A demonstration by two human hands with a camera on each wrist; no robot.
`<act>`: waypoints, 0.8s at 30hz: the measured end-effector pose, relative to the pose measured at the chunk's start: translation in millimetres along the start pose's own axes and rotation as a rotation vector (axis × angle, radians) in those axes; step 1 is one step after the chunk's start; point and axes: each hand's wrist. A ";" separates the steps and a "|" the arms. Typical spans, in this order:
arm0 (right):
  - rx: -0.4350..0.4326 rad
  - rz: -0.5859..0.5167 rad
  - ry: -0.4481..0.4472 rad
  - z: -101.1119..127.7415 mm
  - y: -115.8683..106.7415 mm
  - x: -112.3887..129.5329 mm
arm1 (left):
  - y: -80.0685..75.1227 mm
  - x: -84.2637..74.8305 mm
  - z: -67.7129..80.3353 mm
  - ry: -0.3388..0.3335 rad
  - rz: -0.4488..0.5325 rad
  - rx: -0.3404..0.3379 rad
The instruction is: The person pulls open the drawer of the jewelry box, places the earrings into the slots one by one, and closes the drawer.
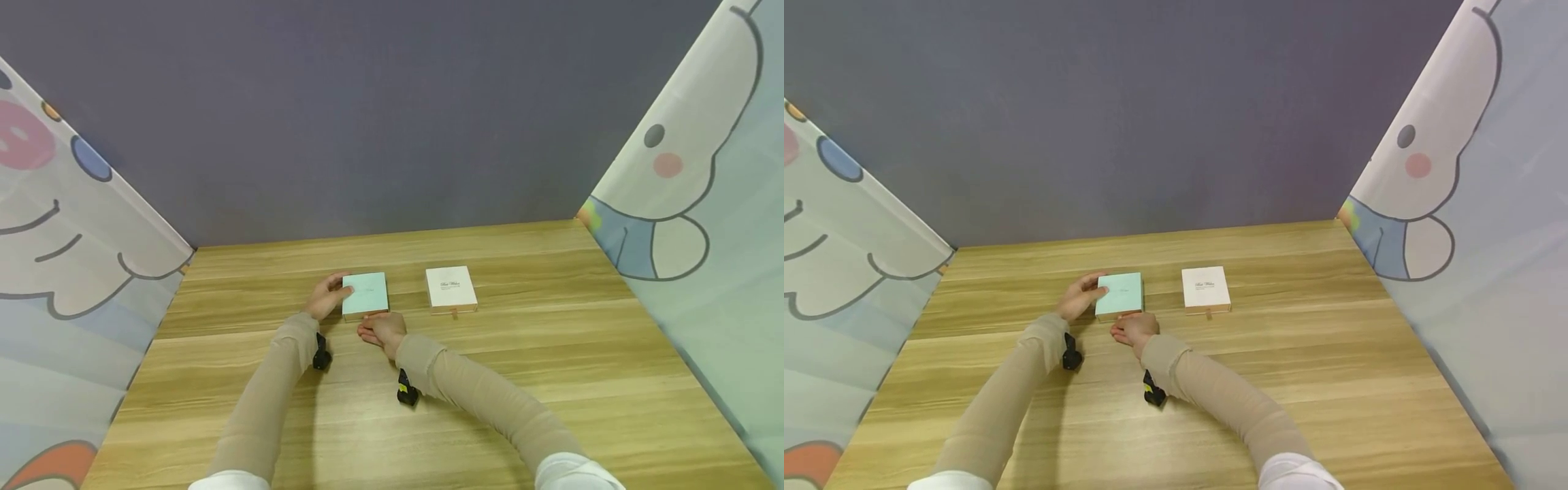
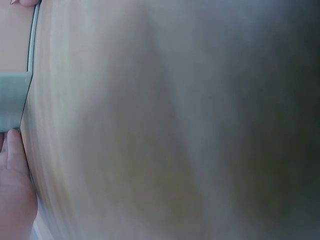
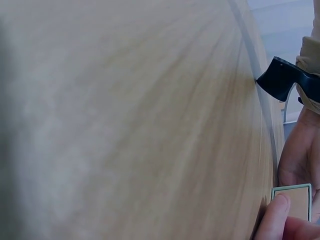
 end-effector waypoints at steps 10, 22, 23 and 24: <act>0.010 0.014 0.007 -5.4 1.2 -3.2 | -5.2 18.7 -17.8 0.012 -0.034 -0.019; 0.149 0.101 -0.009 5.3 -2.1 -3.3 | -11.3 33.4 -27.7 -0.001 -0.042 -0.028; 0.160 0.115 -0.010 6.7 -3.6 -3.2 | -11.7 33.4 -27.9 -0.005 -0.042 -0.018; 0.176 0.135 -0.016 8.2 -5.1 -3.1 | -12.1 33.2 -28.4 -0.009 -0.041 -0.007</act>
Point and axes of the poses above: each hand's wrist, its own z-axis away from the middle knuckle, its own y-axis out of the palm, x = y × z, and after that the axes turned 10 degrees about -y, right-handed
